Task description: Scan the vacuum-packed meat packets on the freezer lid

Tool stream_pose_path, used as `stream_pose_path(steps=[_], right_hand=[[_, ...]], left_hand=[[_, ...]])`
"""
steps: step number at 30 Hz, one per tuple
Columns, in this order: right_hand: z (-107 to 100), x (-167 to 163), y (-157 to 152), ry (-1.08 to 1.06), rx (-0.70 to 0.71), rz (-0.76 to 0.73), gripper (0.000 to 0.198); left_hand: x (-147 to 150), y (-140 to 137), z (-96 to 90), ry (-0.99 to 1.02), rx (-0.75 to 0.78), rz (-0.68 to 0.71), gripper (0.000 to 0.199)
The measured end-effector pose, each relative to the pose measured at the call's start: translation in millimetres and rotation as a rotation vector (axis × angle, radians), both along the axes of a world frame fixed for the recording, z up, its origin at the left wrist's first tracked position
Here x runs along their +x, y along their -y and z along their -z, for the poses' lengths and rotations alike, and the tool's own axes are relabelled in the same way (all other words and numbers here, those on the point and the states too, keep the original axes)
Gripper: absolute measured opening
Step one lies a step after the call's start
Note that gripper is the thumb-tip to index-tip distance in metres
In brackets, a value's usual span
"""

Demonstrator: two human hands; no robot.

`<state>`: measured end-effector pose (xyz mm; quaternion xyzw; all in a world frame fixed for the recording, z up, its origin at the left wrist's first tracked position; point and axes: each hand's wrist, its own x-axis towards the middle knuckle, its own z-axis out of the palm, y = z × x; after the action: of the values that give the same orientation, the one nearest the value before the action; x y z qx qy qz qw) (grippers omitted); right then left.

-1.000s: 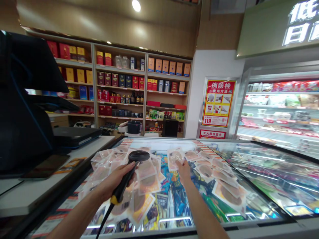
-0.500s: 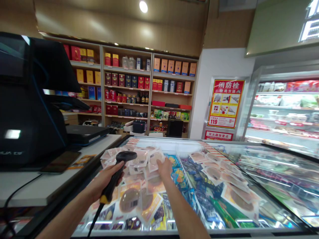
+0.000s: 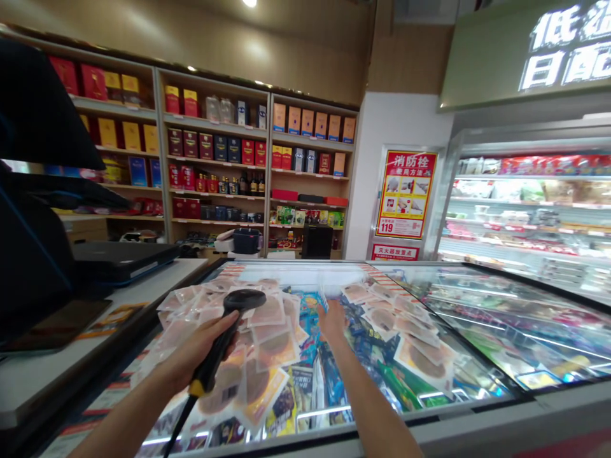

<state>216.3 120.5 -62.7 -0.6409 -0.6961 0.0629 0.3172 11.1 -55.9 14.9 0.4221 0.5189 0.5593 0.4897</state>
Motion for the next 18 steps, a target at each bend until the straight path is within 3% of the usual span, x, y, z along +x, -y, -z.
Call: stream_pose_path(steps=[4,8,12,18], right_hand=[[4,68,-4,0.115,-0.013,0.193,0.042],[15,107,-5,0.294,-0.026,0.248,0.039],[18,102,-2,0.354,-0.068,0.193,0.041],[1,73,-2,0.301,-0.078,-0.004,0.038]], left_hand=[[18,-8,1.0,0.024,-0.002,0.042,0.033],[33,-14,1.6,0.012,-0.01,0.063,0.034],[43,-21,4.1,-0.009,-0.029,0.092,0.034],[47,-26,5.8,0.008,-0.068,0.081,0.037]])
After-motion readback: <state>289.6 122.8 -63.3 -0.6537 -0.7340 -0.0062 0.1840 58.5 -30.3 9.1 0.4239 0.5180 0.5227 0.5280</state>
